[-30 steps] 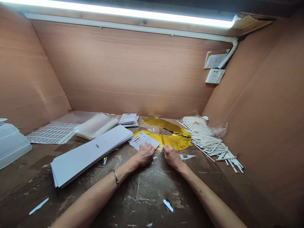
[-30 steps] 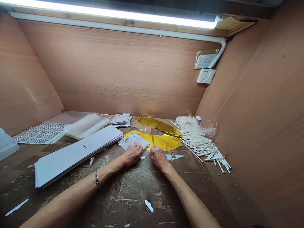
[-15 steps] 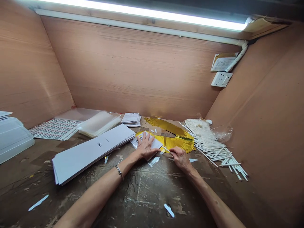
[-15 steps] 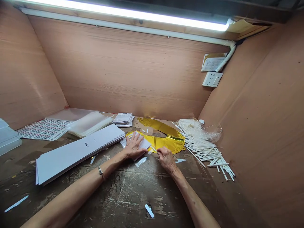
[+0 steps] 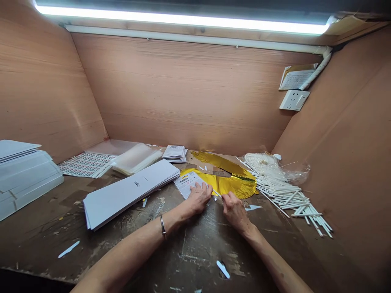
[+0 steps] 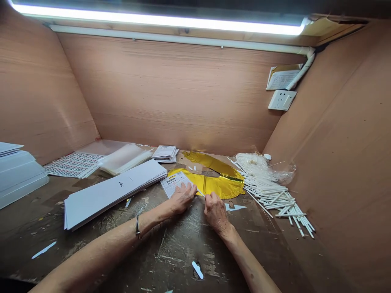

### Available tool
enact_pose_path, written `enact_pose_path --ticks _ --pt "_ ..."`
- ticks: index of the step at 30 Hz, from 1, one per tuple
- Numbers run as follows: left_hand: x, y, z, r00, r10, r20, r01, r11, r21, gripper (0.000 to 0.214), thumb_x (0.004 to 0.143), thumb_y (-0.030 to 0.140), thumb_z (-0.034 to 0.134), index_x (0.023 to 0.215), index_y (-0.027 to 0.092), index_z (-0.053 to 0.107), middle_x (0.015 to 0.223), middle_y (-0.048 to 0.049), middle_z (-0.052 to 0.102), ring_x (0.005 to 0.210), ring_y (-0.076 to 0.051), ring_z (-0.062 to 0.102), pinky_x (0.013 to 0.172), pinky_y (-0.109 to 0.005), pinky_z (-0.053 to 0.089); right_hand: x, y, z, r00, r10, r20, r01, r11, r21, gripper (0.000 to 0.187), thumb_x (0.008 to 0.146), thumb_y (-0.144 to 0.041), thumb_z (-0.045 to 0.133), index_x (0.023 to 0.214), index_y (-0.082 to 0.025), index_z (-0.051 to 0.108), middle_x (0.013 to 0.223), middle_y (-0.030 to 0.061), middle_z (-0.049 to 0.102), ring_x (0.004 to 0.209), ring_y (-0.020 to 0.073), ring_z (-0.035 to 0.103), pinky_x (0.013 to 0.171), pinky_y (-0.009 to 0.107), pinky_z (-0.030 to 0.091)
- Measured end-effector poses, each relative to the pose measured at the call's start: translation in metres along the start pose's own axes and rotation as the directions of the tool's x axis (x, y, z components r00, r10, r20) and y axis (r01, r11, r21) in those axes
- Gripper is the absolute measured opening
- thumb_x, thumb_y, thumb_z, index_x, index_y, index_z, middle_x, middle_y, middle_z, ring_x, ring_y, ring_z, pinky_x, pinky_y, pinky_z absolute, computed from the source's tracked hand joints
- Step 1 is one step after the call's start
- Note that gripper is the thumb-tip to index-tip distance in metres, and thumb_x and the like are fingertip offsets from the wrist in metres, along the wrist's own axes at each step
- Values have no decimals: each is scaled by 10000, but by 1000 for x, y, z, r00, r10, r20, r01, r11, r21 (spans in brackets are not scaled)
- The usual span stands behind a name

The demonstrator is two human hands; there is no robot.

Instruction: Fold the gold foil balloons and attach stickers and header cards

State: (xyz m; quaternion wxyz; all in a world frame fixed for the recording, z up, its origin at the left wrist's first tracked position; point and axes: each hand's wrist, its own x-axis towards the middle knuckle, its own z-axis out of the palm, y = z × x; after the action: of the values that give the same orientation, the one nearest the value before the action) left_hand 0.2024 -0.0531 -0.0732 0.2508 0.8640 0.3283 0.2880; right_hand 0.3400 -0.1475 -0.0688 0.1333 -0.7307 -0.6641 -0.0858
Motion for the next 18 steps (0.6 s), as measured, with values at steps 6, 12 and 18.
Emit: enact_pose_path --ticks 6,12,18 --pt "15 -4 -45 933 292 210 -344 896 282 203 793 156 451 985 202 501 1355 -117 306 1029 -239 515 823 -345 435 18 -18 -41 995 -51 -90 42 995 -95 188 803 -86 383 819 -143 561 823 75 530 753 158 479 648 247 303" --pt "25 -4 -73 930 350 110 -362 826 432 268 843 131 342 975 200 566 1356 -104 322 948 -164 567 737 -256 463 49 -39 -85 992 -100 -73 84 978 -193 200 788 -81 377 837 -140 561 851 96 544 763 187 500 622 264 323" --pt "14 29 -81 988 140 70 -144 639 756 291 846 164 346 1004 159 591 1170 -174 496 937 -284 551 675 -413 473 59 -51 -95 993 -103 -58 86 966 -242 231 802 -83 345 843 -132 567 862 117 546 763 200 517 635 278 357"
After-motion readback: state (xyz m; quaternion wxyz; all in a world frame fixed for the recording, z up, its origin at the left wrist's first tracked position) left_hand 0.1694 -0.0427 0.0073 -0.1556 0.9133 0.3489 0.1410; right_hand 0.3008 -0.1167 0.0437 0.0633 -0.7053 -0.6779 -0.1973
